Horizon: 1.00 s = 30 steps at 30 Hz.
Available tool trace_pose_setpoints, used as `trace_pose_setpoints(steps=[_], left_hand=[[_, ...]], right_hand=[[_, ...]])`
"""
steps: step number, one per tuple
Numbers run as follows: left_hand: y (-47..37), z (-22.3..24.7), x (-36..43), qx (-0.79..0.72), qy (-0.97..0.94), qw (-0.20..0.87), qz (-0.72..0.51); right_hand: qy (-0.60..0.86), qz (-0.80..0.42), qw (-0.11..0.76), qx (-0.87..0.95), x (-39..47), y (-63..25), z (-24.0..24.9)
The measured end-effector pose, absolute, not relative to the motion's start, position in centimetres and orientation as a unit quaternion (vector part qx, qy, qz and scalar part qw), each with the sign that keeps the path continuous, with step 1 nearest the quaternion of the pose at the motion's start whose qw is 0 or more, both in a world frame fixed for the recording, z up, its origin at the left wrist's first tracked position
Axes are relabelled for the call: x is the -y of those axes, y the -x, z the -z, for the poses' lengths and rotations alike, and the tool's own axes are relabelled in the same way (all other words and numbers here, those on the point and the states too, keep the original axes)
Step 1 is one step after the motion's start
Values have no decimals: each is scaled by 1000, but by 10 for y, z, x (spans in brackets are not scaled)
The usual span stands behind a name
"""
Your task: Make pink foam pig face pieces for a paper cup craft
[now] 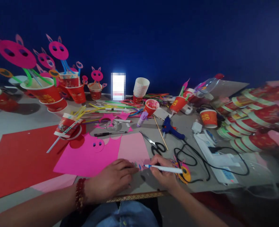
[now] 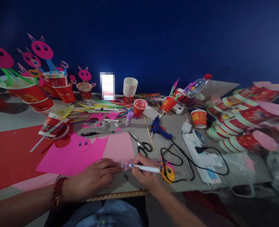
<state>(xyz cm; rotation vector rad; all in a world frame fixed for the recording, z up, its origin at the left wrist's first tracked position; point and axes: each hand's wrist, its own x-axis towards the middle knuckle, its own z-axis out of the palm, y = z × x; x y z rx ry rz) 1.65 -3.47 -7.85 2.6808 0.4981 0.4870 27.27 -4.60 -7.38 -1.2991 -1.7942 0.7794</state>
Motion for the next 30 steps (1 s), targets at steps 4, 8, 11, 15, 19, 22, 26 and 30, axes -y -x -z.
trace_pose_setpoints(steps=[4,8,11,15,19,22,26,30], left_hand=[[-17,79,36,-179,-951,186,-170],[-17,78,36,-178,-952,184,-166],[-17,79,35,-176,-953,186,-162],[-17,78,34,-178,-952,188,-163],[-17,75,35,-178,-952,187,-162],[-17,74,35,-178,-953,186,-158],[-17,76,35,-177,-953,186,-160],[-17,77,35,-179,-954,184,-158]], right_hand=[[513,-275,371,724,47,-270,75],[518,-266,357,730,46,-270,73],[519,-266,354,731,46,-269,73],[521,-262,346,735,46,-269,75],[529,-261,341,732,46,-269,76],[529,-266,341,730,46,-269,75],[527,-265,338,734,45,-269,74],[525,-264,339,735,45,-268,74]])
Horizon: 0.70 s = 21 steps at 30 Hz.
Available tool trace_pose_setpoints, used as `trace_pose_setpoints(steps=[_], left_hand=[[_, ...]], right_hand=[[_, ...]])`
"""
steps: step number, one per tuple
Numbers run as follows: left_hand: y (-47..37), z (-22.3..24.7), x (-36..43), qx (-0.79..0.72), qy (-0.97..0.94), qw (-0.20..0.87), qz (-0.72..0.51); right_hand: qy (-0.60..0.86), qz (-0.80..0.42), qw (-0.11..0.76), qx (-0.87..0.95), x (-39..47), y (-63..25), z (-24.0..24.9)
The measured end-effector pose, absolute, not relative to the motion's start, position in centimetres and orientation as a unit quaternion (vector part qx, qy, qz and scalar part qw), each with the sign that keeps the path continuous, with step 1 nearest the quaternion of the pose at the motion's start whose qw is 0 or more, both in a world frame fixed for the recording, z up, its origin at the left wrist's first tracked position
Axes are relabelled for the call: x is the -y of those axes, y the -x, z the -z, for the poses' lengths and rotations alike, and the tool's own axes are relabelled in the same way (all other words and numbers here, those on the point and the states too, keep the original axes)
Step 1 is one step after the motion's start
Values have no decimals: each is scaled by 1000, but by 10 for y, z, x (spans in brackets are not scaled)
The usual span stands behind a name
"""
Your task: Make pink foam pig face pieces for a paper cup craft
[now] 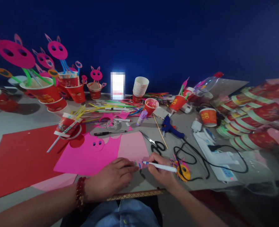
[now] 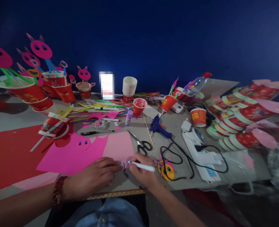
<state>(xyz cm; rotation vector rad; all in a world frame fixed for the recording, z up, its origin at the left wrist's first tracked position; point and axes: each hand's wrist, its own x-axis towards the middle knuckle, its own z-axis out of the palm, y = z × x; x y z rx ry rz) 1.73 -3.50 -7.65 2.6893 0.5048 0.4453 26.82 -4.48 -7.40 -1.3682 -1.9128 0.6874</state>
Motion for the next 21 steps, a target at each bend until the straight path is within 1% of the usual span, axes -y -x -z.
trace_pose_setpoints(steps=[21], left_hand=[[-19,74,34,-182,-948,197,-173]], right_hand=[[513,-265,322,750,46,-269,73]])
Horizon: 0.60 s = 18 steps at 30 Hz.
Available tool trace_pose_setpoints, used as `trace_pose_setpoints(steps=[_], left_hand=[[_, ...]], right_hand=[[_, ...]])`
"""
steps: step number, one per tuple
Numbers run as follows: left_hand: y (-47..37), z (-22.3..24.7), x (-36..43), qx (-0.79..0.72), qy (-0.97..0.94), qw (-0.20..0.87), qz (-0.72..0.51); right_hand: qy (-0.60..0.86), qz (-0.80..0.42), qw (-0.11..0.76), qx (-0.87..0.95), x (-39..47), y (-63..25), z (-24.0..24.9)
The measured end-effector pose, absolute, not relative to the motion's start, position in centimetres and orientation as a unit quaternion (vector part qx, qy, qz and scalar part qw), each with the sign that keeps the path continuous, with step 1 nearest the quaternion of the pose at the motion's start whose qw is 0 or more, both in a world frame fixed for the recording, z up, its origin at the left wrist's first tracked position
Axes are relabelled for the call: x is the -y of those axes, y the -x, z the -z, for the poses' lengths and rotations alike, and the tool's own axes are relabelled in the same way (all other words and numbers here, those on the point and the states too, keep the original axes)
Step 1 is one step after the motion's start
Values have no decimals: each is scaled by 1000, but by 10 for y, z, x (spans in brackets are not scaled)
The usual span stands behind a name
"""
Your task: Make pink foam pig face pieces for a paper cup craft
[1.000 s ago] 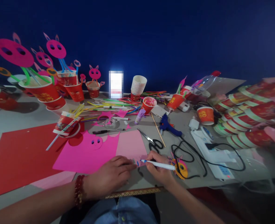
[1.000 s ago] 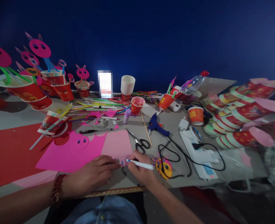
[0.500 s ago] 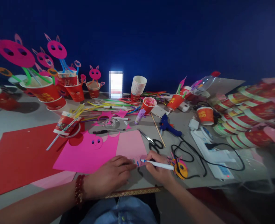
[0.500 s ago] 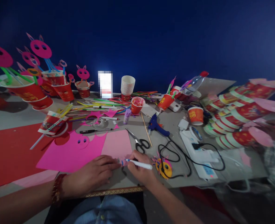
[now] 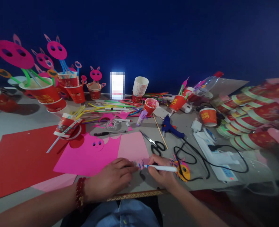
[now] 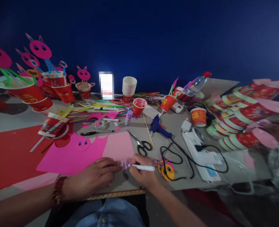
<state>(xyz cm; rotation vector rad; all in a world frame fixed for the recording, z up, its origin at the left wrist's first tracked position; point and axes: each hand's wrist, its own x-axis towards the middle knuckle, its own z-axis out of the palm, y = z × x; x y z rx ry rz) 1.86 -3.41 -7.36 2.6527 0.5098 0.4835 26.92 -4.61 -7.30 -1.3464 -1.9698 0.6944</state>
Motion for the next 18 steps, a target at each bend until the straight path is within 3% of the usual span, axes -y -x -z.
trace_pose_setpoints(steps=[18], left_hand=[[-18,75,34,-180,-949,194,-170]], right_hand=[[526,-269,353,726,46,-270,71]])
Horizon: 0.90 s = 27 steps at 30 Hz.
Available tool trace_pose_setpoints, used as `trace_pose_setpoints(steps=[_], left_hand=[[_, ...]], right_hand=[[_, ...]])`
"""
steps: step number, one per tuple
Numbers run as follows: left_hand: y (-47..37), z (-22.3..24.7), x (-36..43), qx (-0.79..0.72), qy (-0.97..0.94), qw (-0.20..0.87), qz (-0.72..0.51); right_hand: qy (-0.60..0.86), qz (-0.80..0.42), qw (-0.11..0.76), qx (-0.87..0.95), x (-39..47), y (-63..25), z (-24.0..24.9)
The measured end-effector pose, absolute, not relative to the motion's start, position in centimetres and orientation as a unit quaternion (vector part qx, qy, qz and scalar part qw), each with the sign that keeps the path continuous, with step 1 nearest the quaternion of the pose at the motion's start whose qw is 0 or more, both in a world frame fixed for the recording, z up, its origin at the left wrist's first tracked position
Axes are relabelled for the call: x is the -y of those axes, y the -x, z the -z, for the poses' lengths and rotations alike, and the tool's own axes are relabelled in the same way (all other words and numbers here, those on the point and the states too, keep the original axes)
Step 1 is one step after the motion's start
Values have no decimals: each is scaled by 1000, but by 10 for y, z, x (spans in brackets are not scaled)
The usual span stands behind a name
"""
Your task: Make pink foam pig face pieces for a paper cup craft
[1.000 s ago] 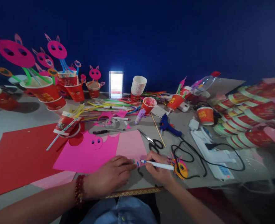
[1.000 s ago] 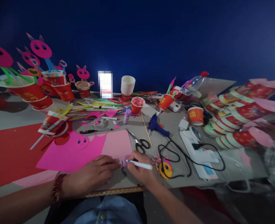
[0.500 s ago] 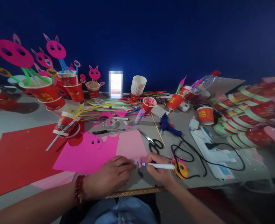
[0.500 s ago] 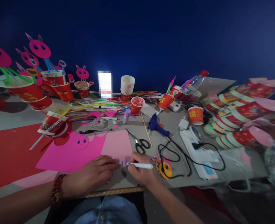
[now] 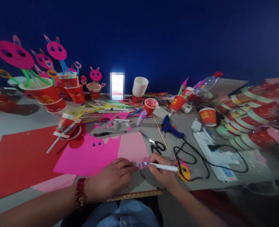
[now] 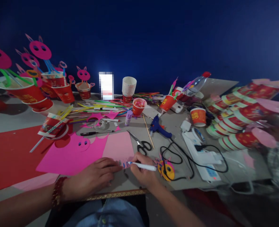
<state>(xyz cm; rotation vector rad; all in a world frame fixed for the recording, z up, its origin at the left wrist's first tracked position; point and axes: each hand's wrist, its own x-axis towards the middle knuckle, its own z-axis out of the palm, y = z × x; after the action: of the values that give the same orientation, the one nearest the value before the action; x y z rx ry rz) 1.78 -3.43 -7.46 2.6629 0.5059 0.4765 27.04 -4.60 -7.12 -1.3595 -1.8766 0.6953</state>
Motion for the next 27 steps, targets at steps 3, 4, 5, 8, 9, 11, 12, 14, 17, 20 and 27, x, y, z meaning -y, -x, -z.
trace_pose_setpoints(steps=[3,4,5,8,9,11,12,14,17,20,27], left_hand=[[-18,72,34,-179,-950,193,-169],[-18,71,34,-179,-949,194,-171],[-18,71,34,-180,-949,195,-171],[-18,72,34,-179,-949,193,-171],[-17,73,34,-178,-950,190,-170],[-17,76,34,-176,-953,183,-162],[-17,76,35,-176,-955,180,-157],[-18,77,35,-178,-957,175,-150],[-18,74,35,-178,-957,177,-147],[-18,72,35,-178,-954,189,-150],[-18,74,34,-179,-953,192,-154]], right_hand=[[528,-258,342,733,45,-269,70],[529,-256,339,735,45,-269,69],[530,-255,336,736,45,-269,69],[536,-250,326,737,45,-268,69],[539,-248,325,737,45,-268,69],[541,-247,324,736,45,-268,70],[540,-248,325,736,45,-268,70],[537,-252,325,737,45,-268,70],[533,-246,326,741,45,-267,70],[533,-239,321,745,45,-267,69],[534,-231,313,751,45,-268,69]])
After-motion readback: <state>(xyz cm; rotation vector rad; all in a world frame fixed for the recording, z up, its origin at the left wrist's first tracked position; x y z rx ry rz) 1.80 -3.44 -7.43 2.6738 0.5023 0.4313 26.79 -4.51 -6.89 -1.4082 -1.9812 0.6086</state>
